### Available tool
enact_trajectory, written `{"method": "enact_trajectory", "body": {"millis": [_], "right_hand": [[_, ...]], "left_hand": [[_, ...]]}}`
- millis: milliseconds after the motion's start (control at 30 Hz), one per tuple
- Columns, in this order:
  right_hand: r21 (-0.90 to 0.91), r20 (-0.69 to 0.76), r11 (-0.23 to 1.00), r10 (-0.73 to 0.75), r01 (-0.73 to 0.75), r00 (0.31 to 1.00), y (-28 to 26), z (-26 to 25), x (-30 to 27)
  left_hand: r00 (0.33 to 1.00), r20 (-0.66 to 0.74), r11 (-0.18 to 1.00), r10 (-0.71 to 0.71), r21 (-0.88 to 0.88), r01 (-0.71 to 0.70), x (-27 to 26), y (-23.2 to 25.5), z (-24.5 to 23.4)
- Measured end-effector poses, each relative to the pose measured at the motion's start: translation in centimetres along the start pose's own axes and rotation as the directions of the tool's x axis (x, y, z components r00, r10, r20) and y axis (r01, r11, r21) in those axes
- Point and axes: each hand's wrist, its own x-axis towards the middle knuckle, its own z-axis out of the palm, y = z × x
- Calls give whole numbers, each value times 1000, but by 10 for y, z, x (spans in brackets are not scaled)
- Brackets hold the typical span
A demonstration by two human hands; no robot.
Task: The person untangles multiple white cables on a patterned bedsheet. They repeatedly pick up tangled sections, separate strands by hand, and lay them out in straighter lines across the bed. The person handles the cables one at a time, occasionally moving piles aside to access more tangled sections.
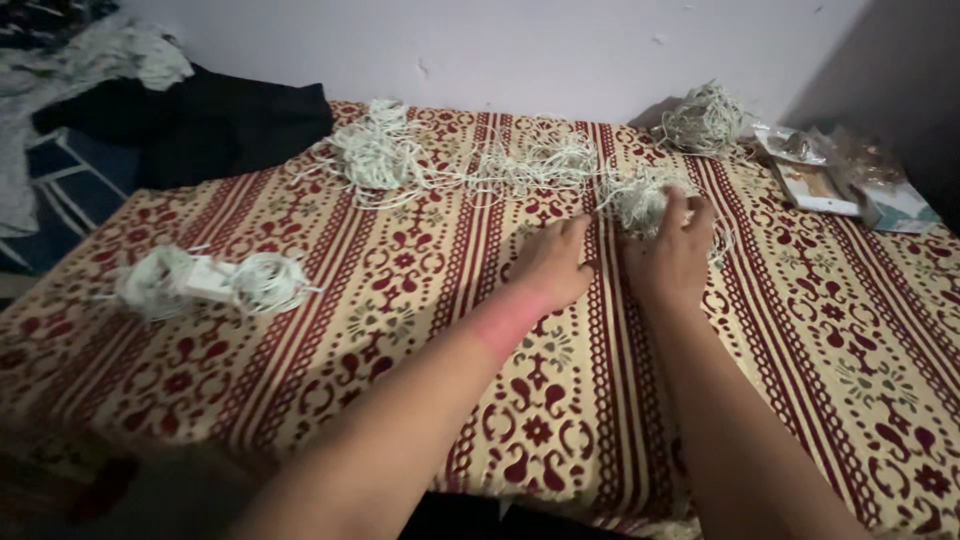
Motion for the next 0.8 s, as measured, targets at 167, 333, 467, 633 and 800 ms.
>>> {"method": "enact_trajectory", "body": {"millis": [167,333,467,633,800], "right_hand": [[-69,362,950,307,-304,880,4,-4,28],[103,353,932,292,-347,889,36,29,33],[767,530,406,37,-497,847,79,69,40],[659,719,254,64,-708,692,53,58,48],[567,666,414,278,-712,692,32,11,64]], "left_hand": [[997,40,996,-68,-50,70,23,-9,5],[981,67,945,-182,-262,193,41,-3,-18],[995,-40,969,-95,-232,83,53,5,-27],[978,43,885,-203,-419,202,54,-2,-21],[981,-82,897,-177,-424,127,62,-10,-17]]}}
